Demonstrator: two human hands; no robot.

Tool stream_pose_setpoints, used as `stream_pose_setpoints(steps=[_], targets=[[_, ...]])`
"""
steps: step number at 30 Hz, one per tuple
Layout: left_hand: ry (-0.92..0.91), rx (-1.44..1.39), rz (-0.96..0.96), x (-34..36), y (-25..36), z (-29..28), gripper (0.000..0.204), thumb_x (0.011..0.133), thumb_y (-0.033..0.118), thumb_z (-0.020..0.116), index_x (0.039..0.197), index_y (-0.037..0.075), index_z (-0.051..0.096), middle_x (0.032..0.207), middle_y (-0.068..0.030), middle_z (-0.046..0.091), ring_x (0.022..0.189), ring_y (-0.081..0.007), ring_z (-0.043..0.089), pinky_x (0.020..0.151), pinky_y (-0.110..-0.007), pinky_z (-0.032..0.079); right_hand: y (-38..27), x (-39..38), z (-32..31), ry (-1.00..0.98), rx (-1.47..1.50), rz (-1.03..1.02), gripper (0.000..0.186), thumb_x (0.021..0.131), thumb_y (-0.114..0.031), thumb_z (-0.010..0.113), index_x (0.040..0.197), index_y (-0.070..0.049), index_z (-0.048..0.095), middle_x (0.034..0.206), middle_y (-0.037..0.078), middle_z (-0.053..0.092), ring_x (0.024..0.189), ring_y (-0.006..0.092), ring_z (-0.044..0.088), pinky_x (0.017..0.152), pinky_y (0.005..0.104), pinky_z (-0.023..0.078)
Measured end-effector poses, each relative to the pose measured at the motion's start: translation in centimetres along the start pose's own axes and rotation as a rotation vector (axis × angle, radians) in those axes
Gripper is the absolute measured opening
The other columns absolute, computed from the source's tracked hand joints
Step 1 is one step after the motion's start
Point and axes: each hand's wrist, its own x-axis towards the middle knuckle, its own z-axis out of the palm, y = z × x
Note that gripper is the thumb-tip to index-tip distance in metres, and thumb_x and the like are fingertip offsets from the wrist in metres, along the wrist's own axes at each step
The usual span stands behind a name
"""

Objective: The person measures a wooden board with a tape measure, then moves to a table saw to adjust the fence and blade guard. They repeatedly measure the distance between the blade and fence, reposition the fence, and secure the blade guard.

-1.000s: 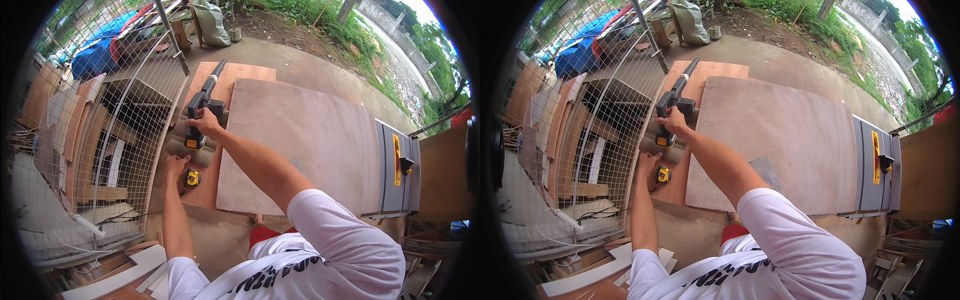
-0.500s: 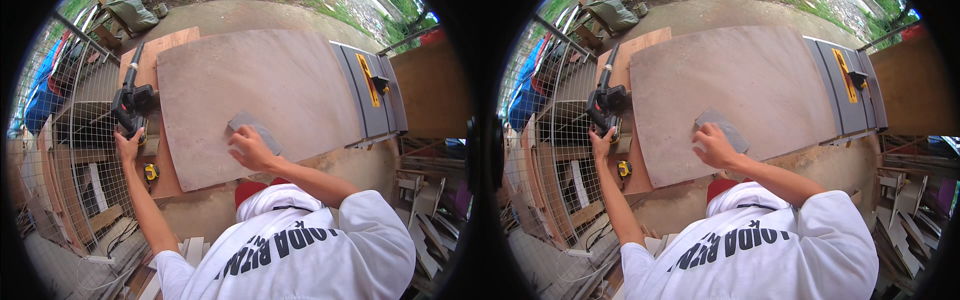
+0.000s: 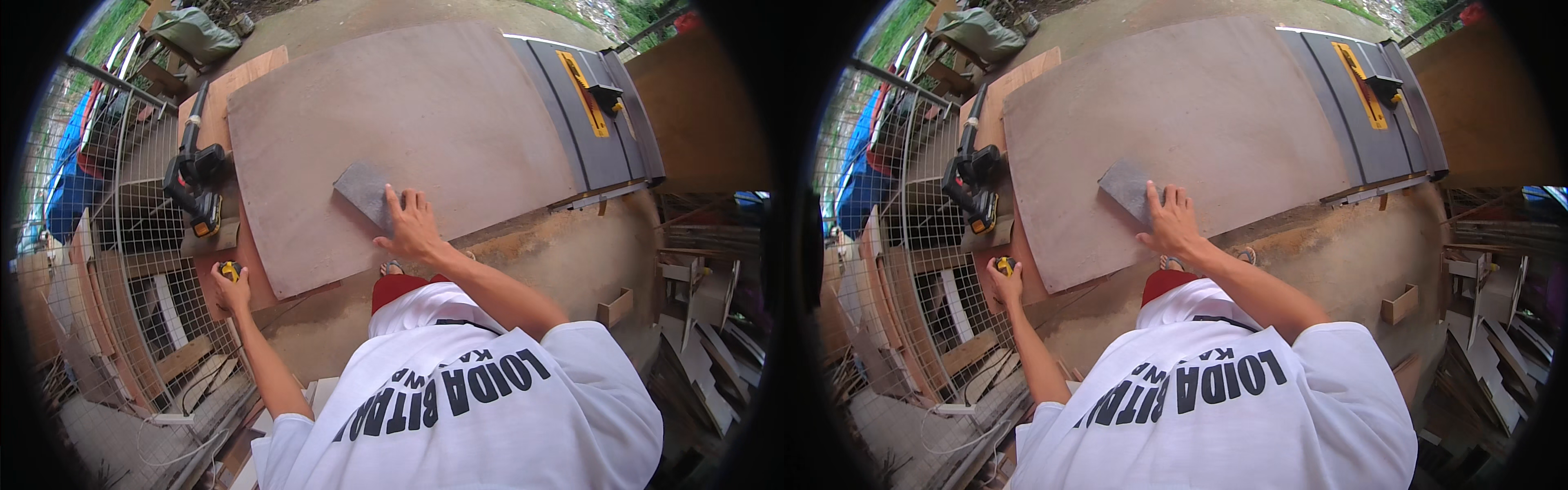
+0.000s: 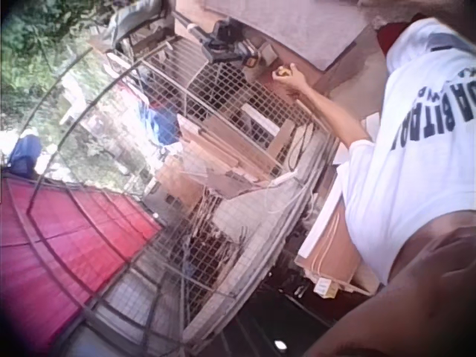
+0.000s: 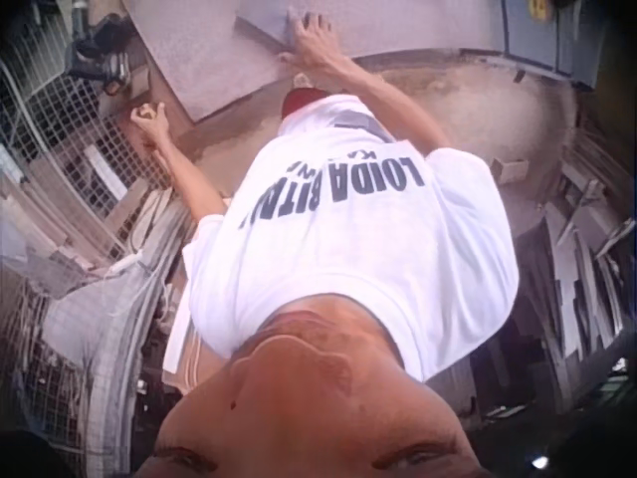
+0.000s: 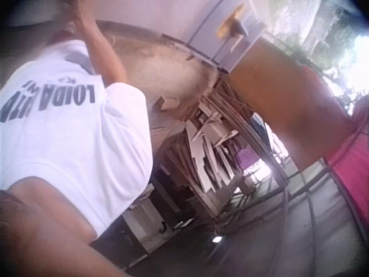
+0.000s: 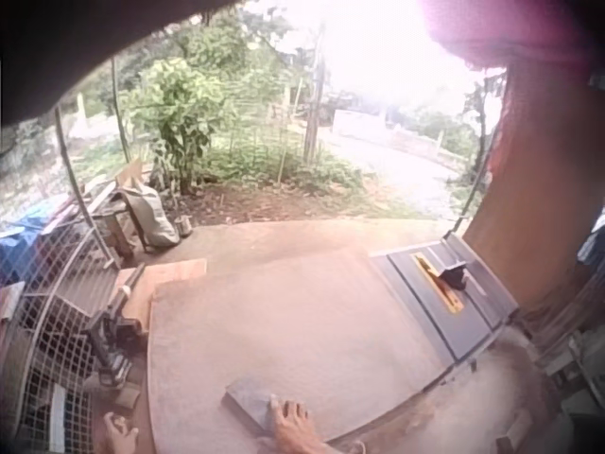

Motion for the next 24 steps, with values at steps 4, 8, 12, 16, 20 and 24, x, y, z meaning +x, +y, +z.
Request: stream_pose_setpoints(steps=[4, 8, 12, 16, 20, 24], targets=[[0.013, 0.053, -0.100, -0.4, 1.7, 0.5, 0.086, 0.075, 0.042, 0.082, 0.150, 0.023, 0.044, 0.130, -0.0240, 0.054, 0.121, -0.0450, 0.054, 0.102, -0.053, 0.043, 0.2, -0.1, 1.1, 0.055, 0.071, -0.002, 0.085, 0.074, -0.027, 0.083, 0.145, -0.007, 0.043, 0.128, 0.026, 0.046, 0.119, 0.0426, 0.044, 0.095, 0.0540, 0.041], [0.029, 0.033, -0.104, -1.3, 3.9, 0.7, 0.076, 0.075, 0.046, 0.081, 0.139, 0.016, 0.052, 0.122, -0.0265, 0.060, 0.114, -0.0420, 0.060, 0.097, -0.052, 0.047, -1.2, -1.5, 2.6, 0.136, 0.152, -0.128, 0.074, 0.073, -0.028, 0.083, 0.134, -0.007, 0.048, 0.128, 0.025, 0.047, 0.119, 0.0431, 0.044, 0.092, 0.0548, 0.043], [0.226, -0.184, -0.228, -1.5, 0.2, -0.2, 0.072, 0.078, 0.049, 0.079, 0.128, 0.005, 0.054, 0.118, -0.0218, 0.064, 0.108, -0.0378, 0.063, 0.090, -0.049, 0.050, -6.0, -1.0, 4.8, 0.122, 0.205, -0.179, 0.071, 0.072, -0.033, 0.084, 0.128, -0.005, 0.050, 0.124, 0.024, 0.047, 0.116, 0.0407, 0.045, 0.087, 0.0541, 0.045], [0.079, -0.667, -0.205, -4.5, 5.7, -4.3, 0.060, 0.086, 0.047, 0.074, 0.118, 0.000, 0.054, 0.103, -0.0120, 0.063, 0.091, -0.0255, 0.064, 0.080, -0.040, 0.053, -8.2, 0.5, 6.9, 0.142, 0.187, -0.129, 0.074, 0.071, -0.034, 0.086, 0.127, -0.002, 0.050, 0.127, 0.026, 0.045, 0.119, 0.0420, 0.044, 0.089, 0.0523, 0.046], [-0.155, -1.038, -0.170, -6.9, 9.6, -5.3, 0.047, 0.091, 0.040, 0.070, 0.113, 0.002, 0.053, 0.093, -0.0092, 0.060, 0.078, -0.0191, 0.063, 0.071, -0.034, 0.055, -9.8, 1.9, 7.8, 0.089, 0.257, -0.170, 0.069, 0.075, -0.032, 0.084, 0.127, -0.001, 0.050, 0.127, 0.028, 0.046, 0.120, 0.0425, 0.046, 0.091, 0.0521, 0.046], [-0.385, -1.388, -0.179, -12.0, 17.0, -4.8, 0.051, 0.091, 0.027, 0.069, 0.129, 0.000, 0.047, 0.101, -0.0121, 0.060, 0.090, -0.0245, 0.066, 0.085, -0.036, 0.056, -7.3, 2.0, 7.7, 0.140, 0.471, -0.190, 0.059, 0.084, -0.032, 0.080, 0.125, 0.000, 0.051, 0.126, 0.025, 0.050, 0.118, 0.0395, 0.050, 0.091, 0.0497, 0.047]])
